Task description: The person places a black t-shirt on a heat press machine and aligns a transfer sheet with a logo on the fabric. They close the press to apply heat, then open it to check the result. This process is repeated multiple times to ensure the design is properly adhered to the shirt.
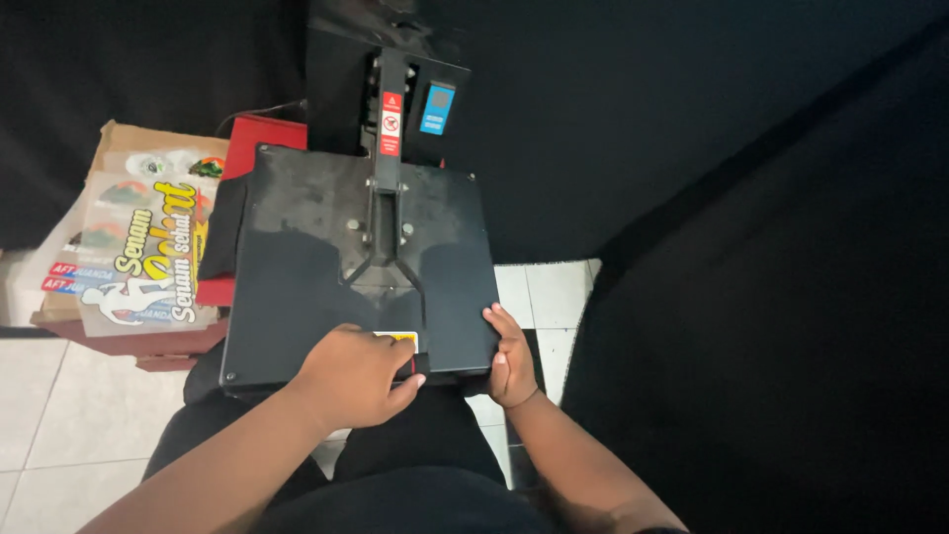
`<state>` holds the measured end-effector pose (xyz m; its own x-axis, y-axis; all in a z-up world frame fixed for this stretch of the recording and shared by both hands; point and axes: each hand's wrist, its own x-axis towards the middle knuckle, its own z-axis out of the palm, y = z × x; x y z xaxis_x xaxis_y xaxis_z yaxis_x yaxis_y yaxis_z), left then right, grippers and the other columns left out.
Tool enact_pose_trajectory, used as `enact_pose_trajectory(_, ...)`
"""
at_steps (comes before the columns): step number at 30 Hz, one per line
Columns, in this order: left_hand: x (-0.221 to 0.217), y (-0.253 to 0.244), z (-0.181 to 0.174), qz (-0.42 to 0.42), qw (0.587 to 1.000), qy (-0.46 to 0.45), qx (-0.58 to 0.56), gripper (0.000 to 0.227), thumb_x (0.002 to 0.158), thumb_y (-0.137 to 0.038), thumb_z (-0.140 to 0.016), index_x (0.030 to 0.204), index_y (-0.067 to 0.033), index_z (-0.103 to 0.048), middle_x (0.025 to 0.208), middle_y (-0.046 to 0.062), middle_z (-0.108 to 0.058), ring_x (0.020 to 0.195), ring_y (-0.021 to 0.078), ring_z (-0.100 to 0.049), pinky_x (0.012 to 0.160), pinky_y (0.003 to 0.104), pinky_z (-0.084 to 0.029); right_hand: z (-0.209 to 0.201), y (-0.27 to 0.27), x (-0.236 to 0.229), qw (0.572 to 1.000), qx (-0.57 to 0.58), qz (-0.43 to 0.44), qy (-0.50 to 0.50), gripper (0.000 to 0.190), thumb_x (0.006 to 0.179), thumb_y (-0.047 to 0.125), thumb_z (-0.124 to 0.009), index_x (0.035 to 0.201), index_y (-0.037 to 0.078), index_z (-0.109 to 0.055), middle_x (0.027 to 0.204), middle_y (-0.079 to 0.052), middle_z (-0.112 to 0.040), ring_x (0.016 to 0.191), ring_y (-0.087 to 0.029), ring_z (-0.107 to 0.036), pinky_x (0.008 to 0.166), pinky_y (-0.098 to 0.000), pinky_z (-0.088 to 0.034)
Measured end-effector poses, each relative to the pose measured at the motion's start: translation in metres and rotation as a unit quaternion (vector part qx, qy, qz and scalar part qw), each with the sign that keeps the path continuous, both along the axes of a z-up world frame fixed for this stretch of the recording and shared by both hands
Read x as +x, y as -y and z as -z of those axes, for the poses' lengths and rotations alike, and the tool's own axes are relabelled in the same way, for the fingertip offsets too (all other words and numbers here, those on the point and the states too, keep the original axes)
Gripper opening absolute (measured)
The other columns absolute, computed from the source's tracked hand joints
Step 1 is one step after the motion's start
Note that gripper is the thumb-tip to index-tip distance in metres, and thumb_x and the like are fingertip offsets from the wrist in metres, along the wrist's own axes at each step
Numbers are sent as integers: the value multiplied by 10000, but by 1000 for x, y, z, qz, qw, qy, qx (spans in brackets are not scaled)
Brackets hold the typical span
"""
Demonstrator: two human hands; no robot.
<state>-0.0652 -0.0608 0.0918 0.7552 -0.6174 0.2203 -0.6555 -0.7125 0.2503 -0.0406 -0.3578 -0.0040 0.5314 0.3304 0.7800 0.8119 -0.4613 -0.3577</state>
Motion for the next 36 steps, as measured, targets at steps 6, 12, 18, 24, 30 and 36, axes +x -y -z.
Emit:
enact_pose_trajectory(6,-10,-1,-91,-8,1000,-18,11,452,913,-562,-509,955,-172,-733,698,123,-735,627,377,-726,649,479,-550,-5,-2,-1,999,11,34,-9,541,1072,375,-259,1195,-25,-602,1417,-221,-626,1382,-432,-529,1144,-492,-414)
enact_pose_trajectory(12,-12,-32,-95,38,981,82,-172,610,898,-459,-694,1374,-82,-640,1302,193,-679,1212,409,-622,1006,520,-433,-18,-6,-5,999,-10,43,2,576,1074,303,-221,1279,-89,-591,1407,-237,-617,1348,-456,-543,1134,-508,-430)
enact_pose_trajectory(18,-19,-141,46,-142,954,34,-261,415,976,-190,-555,1315,21,-669,1538,244,-558,1450,364,-522,1218,475,-374,-8,-9,-7,998,62,-11,-21,271,1131,320,-268,1021,100,-383,1397,-239,-581,1387,-445,-519,1183,-599,-438)
enact_pose_trajectory(24,-41,-138,99,-209,918,-5,-337,485,1067,-222,-354,1344,45,-649,1526,261,-567,1461,366,-516,1211,470,-374,-10,-7,-7,999,37,16,-36,412,1119,371,-244,948,54,-444,1360,-225,-612,1357,-455,-550,1160,-598,-448)
enact_pose_trajectory(30,-37,-127,108,-196,912,113,-343,491,1097,-147,-324,1234,142,-697,1421,311,-634,1397,461,-580,1178,533,-467,-5,-8,-8,998,50,8,-26,305,1135,327,-249,1099,76,-419,1392,-227,-581,1395,-437,-517,1200,-595,-432)
enact_pose_trajectory(36,-34,-130,105,-170,914,118,-349,438,1071,-105,-357,1213,142,-689,1387,320,-634,1388,477,-575,1195,555,-456,-7,-10,-8,998,55,6,-25,290,1133,310,-262,987,82,-367,1387,-245,-574,1364,-457,-535,1163,-620,-464)
